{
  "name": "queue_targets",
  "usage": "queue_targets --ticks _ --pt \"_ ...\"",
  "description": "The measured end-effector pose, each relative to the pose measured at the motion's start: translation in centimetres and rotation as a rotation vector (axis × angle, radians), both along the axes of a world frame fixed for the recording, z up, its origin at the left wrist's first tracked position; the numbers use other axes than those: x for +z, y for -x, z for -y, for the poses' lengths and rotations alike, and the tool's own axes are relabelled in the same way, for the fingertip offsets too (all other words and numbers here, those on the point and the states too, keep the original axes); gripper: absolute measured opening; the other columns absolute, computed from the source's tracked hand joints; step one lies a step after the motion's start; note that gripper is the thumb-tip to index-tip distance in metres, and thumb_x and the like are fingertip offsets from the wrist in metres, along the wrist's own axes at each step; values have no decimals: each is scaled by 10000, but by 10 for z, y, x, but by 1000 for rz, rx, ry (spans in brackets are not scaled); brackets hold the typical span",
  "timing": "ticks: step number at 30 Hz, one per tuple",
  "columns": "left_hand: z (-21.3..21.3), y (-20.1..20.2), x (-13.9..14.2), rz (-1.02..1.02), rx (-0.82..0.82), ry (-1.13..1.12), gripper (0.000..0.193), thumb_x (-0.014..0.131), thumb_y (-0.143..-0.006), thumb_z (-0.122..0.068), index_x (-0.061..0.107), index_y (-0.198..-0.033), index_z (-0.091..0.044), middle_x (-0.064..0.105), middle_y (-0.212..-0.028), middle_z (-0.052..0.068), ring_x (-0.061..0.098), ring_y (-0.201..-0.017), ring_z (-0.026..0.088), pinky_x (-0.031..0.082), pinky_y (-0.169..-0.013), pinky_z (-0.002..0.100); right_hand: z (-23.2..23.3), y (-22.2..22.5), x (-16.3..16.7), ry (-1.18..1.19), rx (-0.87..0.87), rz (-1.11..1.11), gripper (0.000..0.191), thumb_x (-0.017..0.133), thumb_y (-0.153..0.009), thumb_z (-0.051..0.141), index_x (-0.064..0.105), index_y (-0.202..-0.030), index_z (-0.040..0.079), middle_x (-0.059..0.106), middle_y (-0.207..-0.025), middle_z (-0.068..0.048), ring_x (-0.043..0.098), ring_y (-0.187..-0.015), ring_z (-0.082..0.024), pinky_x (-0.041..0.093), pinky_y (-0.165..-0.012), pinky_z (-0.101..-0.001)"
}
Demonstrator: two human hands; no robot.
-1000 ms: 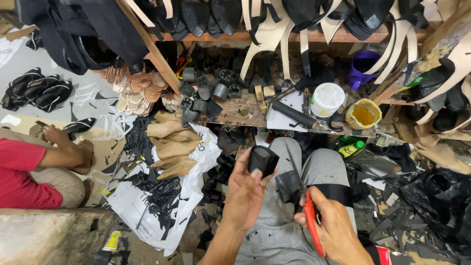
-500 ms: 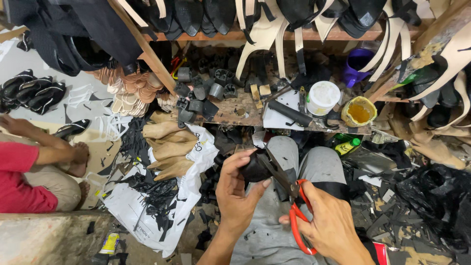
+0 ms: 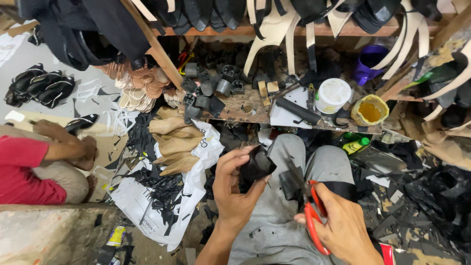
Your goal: The person wraps a strip of black material around a shoe heel, trims the excess with scissors, and repeats the process on another heel. The person handles multiple heels and a roll of black material.
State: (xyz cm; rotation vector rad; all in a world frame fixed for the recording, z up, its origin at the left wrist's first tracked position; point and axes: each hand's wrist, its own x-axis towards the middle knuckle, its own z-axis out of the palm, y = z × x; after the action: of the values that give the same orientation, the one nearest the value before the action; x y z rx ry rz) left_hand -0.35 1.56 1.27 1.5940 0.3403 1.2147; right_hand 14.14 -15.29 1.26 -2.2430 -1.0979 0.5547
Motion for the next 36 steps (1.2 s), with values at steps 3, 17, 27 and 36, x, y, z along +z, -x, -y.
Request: queue_targets --ticks 3,17,27,36 --pt "2 1 2 -94 107 -199 580 839 -763 132 551 -1242 -24 560 -1338 148 623 -1294 293 553 -1105 384 -4 6 14 -67 38 84 775 893 -590 533 626 -1168 90 712 -851 -141 680 -729 -360 521 -628 -458" --pt "3 2 -6 -74 104 -219 599 814 -761 154 538 -1255 -44 554 -1354 161 614 -1328 315 567 -1123 410 -3 2 -7 -89 31 -226 363 787 -750 386 653 -909 88 747 -586 -45 691 -510 -239 512 -463 -365" --pt "-16 4 -4 62 -149 462 762 772 -792 139 439 -1463 -1 525 -1377 125 584 -1257 222 511 -1077 336 47 -11 -126 495 457 -328 503 724 -819 260 733 -1315 336 792 -892 -1 773 -864 -159 601 -808 -299" --pt "10 -1 15 -264 -227 -170 677 850 -682 76 630 -1315 -23 700 -1302 117 649 -1270 291 501 -1104 388 4 -9 -23 -447 -13 -806 496 459 -1027 279 565 -1464 71 710 -1333 -81 662 -1161 -209 497 -1006 -356"
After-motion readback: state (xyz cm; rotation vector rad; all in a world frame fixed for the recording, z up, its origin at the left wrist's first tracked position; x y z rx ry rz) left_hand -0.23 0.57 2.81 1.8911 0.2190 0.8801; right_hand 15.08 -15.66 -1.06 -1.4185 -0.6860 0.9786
